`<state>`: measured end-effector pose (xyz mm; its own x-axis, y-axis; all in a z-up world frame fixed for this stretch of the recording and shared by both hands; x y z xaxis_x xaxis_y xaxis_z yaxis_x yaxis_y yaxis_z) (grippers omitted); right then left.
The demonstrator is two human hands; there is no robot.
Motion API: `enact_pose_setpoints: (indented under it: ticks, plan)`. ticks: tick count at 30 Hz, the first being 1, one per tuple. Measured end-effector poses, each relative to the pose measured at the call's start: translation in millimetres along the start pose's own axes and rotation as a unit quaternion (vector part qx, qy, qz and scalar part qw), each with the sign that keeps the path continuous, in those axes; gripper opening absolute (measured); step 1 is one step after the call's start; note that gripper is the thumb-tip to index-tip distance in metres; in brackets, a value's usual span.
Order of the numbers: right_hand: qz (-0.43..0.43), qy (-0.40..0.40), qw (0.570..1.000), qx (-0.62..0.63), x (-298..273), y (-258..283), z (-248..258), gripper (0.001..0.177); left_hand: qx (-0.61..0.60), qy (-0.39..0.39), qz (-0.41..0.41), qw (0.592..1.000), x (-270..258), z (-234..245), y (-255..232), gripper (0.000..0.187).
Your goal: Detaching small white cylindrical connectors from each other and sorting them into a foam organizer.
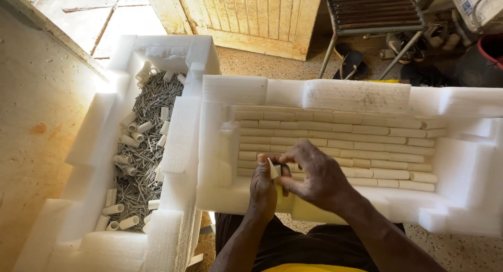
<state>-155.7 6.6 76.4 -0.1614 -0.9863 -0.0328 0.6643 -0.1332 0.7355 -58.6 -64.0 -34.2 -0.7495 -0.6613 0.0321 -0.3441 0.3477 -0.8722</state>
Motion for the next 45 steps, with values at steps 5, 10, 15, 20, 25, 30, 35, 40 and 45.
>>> enact_pose_setpoints:
  ticks: [5,10,15,20,25,30,35,40,45]
  plan:
    - [-0.076,0.014,0.997,-0.016,-10.7,-9.6,-26.5,0.037,-0.012,-0.08,0.016,0.997,-6.8,-9.0,-15.7,0.067]
    - [-0.115,-0.127,0.98,-0.097,-23.7,-8.6,-40.3,0.031,0.006,-0.104,0.04,0.994,-15.6,-12.7,-35.3,0.061]
    - [-0.192,-0.087,0.977,-0.039,-23.0,-7.4,-47.1,0.029,-0.006,-0.083,-0.043,0.996,-20.7,-8.4,-33.3,0.063]
    - [-0.231,-0.131,0.958,0.105,-18.2,-23.4,-18.2,0.023,0.068,-0.198,-0.163,0.964,-40.9,-5.8,-35.5,0.054]
    - [-0.037,-0.064,0.995,-0.066,28.0,-40.0,-10.5,0.035,0.326,-0.013,-0.169,0.93,-57.2,-33.8,-55.1,0.068]
    - [-0.073,0.005,0.991,-0.112,48.4,-61.3,-34.4,0.028,0.35,0.021,-0.166,0.922,-51.1,-32.6,-50.0,0.073]
    - [-0.054,0.028,0.993,-0.105,59.5,-67.2,-48.1,0.025,0.362,0.012,-0.14,0.921,-50.0,-27.7,-44.1,0.076]
    - [0.07,-0.076,0.993,-0.056,45.1,-36.0,-24.2,0.021,0.147,-0.062,0.01,0.987,-42.5,-11.0,-18.7,0.064]
    - [0.067,-0.107,0.989,0.078,-4.6,5.9,1.9,0.016,0.071,-0.105,0.064,0.99,-33.6,3.7,-0.7,0.063]
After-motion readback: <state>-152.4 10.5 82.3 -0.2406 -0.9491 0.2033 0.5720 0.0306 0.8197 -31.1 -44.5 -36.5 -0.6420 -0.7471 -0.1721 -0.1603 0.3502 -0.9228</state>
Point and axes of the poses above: each hand's wrist, its own x-axis towards the middle knuckle, its own z-axis out of the back of the hand, y = z × x, the point moved 7 cm from there along x, towards the middle knuckle, and after that the axes turned 9 degrees about y, right-handed, at the moved point
